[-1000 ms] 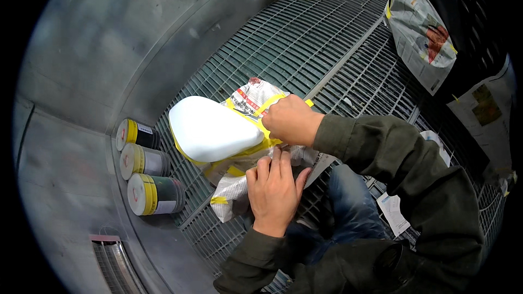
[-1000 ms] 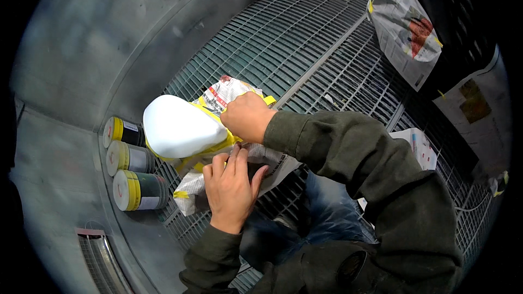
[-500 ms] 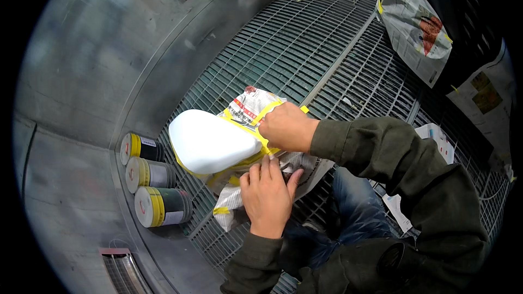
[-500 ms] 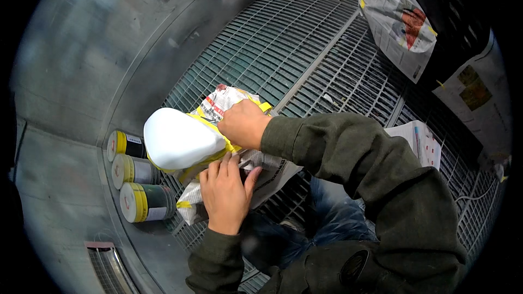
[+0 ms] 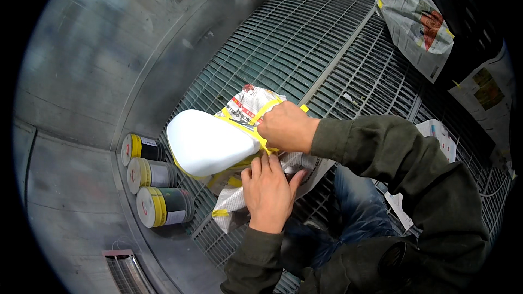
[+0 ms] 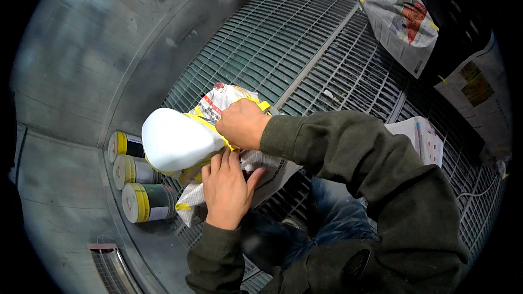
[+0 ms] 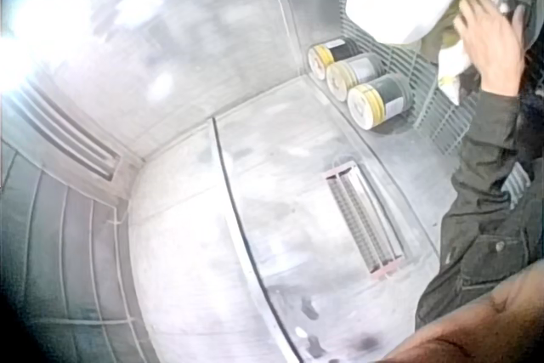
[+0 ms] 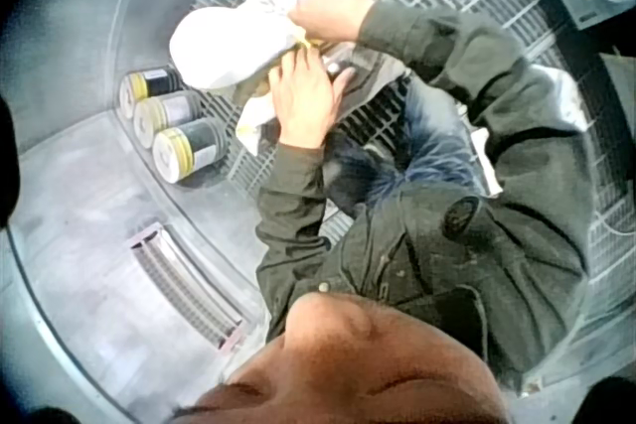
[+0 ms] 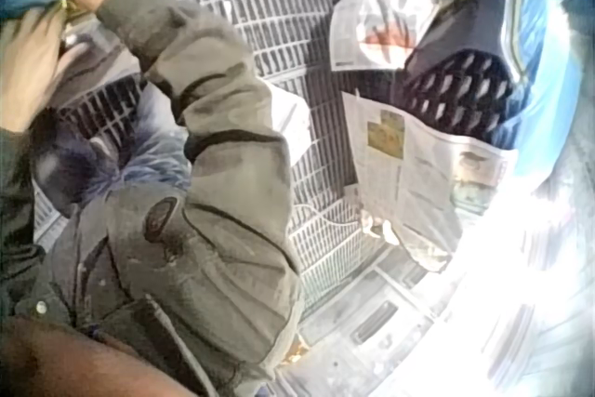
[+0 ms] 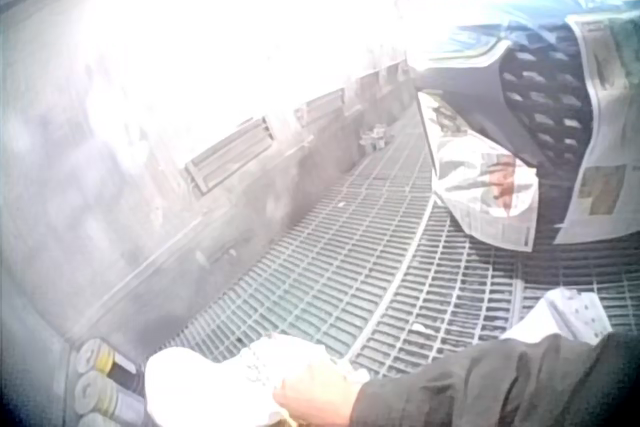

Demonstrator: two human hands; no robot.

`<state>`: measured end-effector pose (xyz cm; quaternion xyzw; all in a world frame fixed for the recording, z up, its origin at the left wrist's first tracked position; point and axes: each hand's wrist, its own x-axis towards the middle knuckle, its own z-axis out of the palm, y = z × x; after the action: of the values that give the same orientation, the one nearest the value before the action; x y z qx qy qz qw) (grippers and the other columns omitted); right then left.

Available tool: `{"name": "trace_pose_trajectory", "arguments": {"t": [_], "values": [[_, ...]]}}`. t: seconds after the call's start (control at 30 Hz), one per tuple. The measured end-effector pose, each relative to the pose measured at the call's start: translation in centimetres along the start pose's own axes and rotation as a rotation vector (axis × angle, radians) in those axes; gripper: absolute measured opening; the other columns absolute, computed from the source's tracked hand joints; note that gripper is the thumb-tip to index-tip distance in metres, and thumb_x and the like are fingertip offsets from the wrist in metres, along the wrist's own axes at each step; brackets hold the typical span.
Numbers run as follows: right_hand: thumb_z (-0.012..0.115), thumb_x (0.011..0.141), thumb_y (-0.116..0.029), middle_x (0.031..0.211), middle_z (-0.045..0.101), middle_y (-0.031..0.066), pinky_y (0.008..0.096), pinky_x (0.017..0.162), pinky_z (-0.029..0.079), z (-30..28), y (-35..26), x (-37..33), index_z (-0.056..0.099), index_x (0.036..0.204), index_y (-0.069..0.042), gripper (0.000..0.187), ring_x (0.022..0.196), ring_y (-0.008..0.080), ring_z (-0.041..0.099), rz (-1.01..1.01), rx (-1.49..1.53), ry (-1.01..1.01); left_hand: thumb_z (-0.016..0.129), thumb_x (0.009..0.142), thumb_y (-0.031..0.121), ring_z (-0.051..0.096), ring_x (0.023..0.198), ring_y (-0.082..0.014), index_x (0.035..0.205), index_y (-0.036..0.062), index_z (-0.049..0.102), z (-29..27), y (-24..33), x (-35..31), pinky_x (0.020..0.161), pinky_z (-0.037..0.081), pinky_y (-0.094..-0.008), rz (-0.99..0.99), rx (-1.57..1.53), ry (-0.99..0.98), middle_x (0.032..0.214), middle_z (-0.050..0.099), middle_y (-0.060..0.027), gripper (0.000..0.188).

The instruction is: The person wraps a white car part with newspaper and secures it using yellow masking tape. They fold the newspaper around the object and apply tape to hold the paper in place, preparing the part for painting.

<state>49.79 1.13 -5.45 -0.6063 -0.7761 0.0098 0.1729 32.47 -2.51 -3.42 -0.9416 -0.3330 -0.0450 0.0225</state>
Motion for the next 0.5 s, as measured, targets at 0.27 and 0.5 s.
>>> {"name": "trace_pose_trajectory", "arguments": {"t": [0.27,0.5], "values": [[0.071,0.079,-0.023,0.065,0.067,0.0158,0.0419,0.061,0.055,-0.3,0.1,-0.9,0.073,0.075,-0.005,0.019,0.063,0.0326,0.069,-0.059,0.070,0.001,0.070,0.089,0.050,0.056,0.119,-0.0305,0.126,-0.0102,0.058,0.3,-0.8,0.5,0.100,0.042,-0.0408,0.058,-0.004,-0.070,0.136,0.060,-0.0242,0.071],[0.065,0.090,-0.019,0.071,0.071,0.0115,0.0325,0.058,0.053,-1.6,5.0,-2.4,0.076,0.086,-0.003,0.020,0.060,0.0202,0.068,0.530,0.822,0.653,0.073,0.089,0.046,0.058,0.113,-0.0382,0.125,-0.0106,0.054,0.6,-0.5,0.9,0.100,0.044,-0.0436,0.124,0.055,-0.009,0.130,0.061,-0.0306,0.070]]}}
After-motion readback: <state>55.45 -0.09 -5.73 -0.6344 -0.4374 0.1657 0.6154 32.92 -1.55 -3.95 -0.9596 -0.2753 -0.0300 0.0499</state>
